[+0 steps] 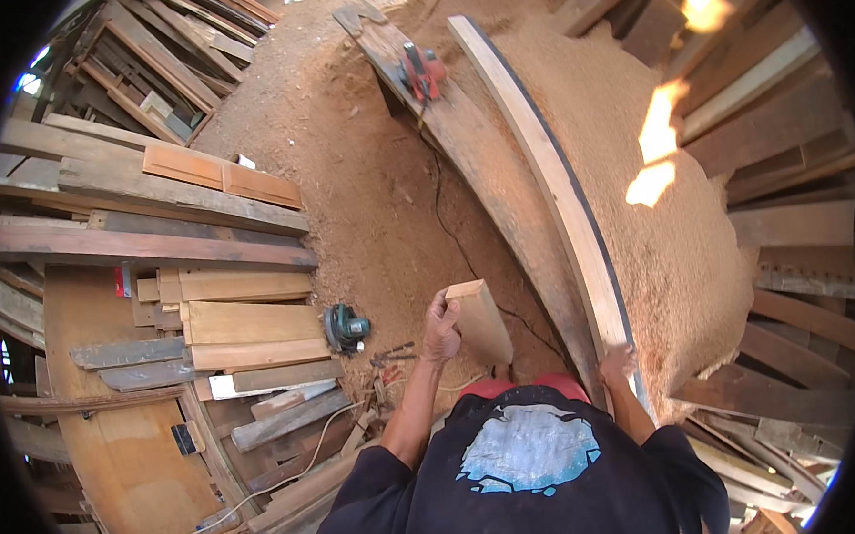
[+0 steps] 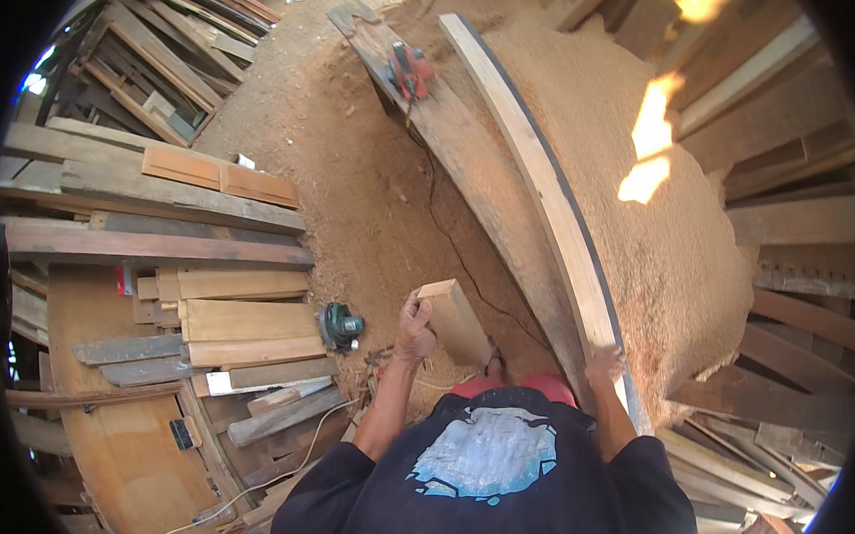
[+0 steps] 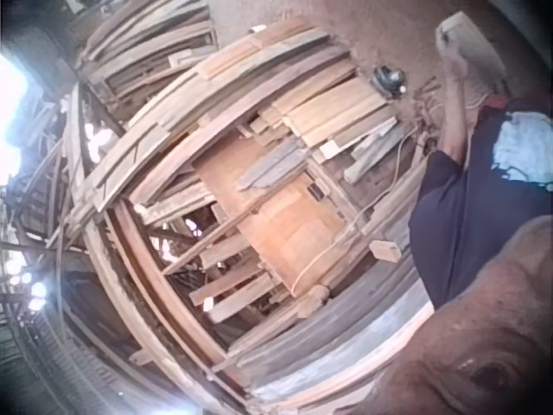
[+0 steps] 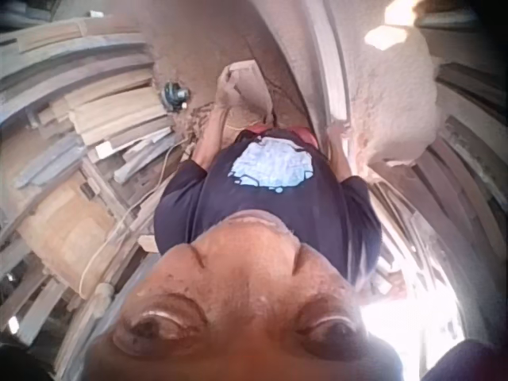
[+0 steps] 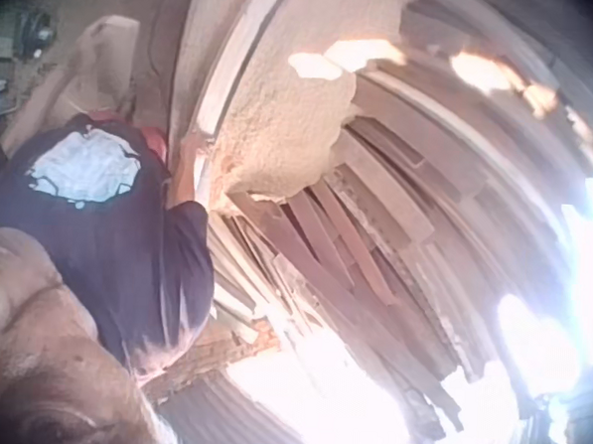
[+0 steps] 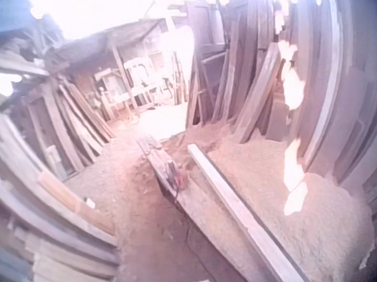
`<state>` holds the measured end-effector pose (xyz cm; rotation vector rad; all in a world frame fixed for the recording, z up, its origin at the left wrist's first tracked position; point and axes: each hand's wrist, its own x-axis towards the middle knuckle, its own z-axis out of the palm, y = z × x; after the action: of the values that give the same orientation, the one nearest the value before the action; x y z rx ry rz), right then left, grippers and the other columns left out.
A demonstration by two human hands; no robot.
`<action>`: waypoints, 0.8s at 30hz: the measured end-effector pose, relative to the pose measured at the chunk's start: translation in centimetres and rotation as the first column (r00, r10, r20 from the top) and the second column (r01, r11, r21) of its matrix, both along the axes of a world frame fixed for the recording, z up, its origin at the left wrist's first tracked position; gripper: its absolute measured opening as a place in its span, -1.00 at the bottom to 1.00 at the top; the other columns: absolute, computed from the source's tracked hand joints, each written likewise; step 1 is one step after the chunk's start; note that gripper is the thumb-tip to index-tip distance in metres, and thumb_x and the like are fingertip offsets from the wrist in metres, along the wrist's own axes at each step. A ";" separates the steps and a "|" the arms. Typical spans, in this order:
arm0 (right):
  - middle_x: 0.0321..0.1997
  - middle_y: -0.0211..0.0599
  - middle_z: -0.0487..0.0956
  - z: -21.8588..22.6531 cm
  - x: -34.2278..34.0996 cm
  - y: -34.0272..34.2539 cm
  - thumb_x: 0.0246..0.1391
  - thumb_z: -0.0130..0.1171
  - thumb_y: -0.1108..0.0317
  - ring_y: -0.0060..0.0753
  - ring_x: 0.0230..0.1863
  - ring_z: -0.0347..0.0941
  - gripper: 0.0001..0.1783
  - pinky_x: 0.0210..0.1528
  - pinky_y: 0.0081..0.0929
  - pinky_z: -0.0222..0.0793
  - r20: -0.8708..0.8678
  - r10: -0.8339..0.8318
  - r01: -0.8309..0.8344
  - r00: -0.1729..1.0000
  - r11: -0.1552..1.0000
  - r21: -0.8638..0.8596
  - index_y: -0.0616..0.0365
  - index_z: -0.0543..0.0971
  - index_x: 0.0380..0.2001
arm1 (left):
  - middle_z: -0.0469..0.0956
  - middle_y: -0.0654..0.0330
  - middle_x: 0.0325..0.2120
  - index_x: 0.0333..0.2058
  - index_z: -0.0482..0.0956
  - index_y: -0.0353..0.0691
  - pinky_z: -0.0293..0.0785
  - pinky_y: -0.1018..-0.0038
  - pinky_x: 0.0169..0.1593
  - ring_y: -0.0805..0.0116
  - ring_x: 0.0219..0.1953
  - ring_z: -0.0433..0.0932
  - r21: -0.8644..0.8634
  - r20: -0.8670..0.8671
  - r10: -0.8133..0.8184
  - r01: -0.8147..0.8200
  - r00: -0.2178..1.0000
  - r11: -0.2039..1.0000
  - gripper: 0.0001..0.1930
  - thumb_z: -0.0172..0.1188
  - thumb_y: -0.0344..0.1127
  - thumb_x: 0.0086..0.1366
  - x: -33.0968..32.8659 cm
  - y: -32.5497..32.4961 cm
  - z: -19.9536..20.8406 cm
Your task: The person uses a hand saw to cut a rectangular notch into a long wooden plank. They then walk to a workbench, pick up a pencil, and return to mark the plank before continuing to saw the notch.
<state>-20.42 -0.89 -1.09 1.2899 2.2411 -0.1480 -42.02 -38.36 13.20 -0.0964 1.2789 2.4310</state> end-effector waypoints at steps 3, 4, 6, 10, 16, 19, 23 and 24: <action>0.25 0.01 0.37 0.8 -0.3 -0.8 0.17 0.26 0.10 0.13 0.30 0.34 -0.23 0.21 -0.01 0.40 -0.015 0.005 -0.004 1.000 0.997 0.075 0.44 0.29 0.26 | 0.61 0.17 -0.04 0.15 0.44 -0.27 0.53 0.32 0.08 0.32 -0.02 0.60 0.049 0.006 0.048 -0.048 0.999 0.998 -0.54 0.16 -0.05 0.45 -1.8 -2.1 0.1; 0.28 0.02 0.35 1.2 -1.5 -1.1 0.15 0.28 0.11 0.13 0.32 0.33 -0.21 0.21 -0.01 0.41 0.061 0.039 -0.041 0.997 0.999 0.023 0.45 0.28 0.27 | 0.62 0.15 -0.06 0.13 0.46 -0.25 0.56 0.28 0.07 0.28 -0.03 0.61 0.057 0.005 0.066 -0.066 0.998 0.996 -0.53 0.15 -0.01 0.45 -2.2 -2.9 0.2; 0.33 0.04 0.33 6.0 -3.4 -2.7 0.12 0.30 0.11 0.13 0.35 0.31 -0.17 0.20 -0.02 0.42 0.223 0.128 -0.111 0.966 0.990 -0.086 0.45 0.27 0.28 | 0.63 0.13 -0.08 0.12 0.48 -0.23 0.58 0.23 0.04 0.24 -0.05 0.63 0.058 0.028 0.098 -0.099 0.995 0.993 -0.51 0.12 0.05 0.45 -1.9 -4.6 0.1; 0.42 0.05 0.27 2.6 -2.6 -1.1 0.03 0.36 0.12 0.15 0.37 0.31 -0.20 0.21 -0.02 0.43 0.201 0.059 -0.058 0.978 0.998 -0.015 0.39 0.38 0.24 | 0.64 0.19 -0.09 0.06 0.53 -0.25 0.53 0.35 0.06 0.35 -0.07 0.62 0.093 0.098 0.106 -0.115 0.990 0.989 -0.58 0.09 0.00 0.49 -1.6 -5.7 0.6; 0.12 0.29 0.56 2.1 -5.3 2.7 -0.03 0.29 0.14 0.19 0.17 0.53 -0.42 0.19 -0.09 0.48 0.056 0.179 -0.160 0.982 0.954 -0.253 0.41 0.61 -0.03 | 0.65 0.23 -0.11 0.03 0.56 -0.21 0.53 0.38 0.05 0.40 -0.07 0.62 0.070 0.121 0.163 -0.172 0.979 0.983 -0.60 0.10 0.00 0.49 -1.5 -8.5 -1.3; 0.00 0.40 0.59 3.5 -9.8 2.6 -0.04 0.22 0.12 0.25 0.11 0.55 -0.41 0.17 -0.06 0.46 -0.088 0.211 -0.226 0.974 0.944 -0.239 0.50 0.63 -0.12 | 0.65 0.25 -0.13 0.01 0.57 -0.20 0.53 0.41 0.03 0.42 -0.10 0.62 0.018 0.135 0.286 -0.291 0.949 0.957 -0.61 0.13 0.00 0.48 -2.5 -9.6 -0.8; 0.06 0.23 0.60 7.5 -20.3 -2.8 0.06 0.17 0.05 0.24 0.13 0.54 -0.42 0.14 0.00 0.50 -0.222 0.265 -0.304 0.938 0.938 -0.166 0.36 0.62 -0.03 | 0.65 0.26 -0.14 0.00 0.57 -0.20 0.53 0.42 0.03 0.42 -0.11 0.62 0.102 0.159 0.251 -0.268 0.955 0.958 -0.62 0.16 0.00 0.46 -5.1 -11.6 -1.2; 0.11 0.21 0.57 8.3 -23.3 -4.6 0.07 0.16 0.07 0.26 0.16 0.51 -0.43 0.18 0.00 0.46 -0.205 0.273 -0.304 0.940 0.942 -0.140 0.33 0.62 -0.01 | 0.66 0.26 -0.15 0.00 0.57 -0.20 0.53 0.42 0.02 0.41 -0.11 0.62 0.102 0.164 0.275 -0.294 0.947 0.950 -0.62 0.16 0.00 0.46 -5.8 -12.1 -1.7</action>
<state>-43.75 -5.46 7.19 0.8744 2.4848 -0.3517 -47.79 -50.49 11.45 -0.4480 1.1083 2.6812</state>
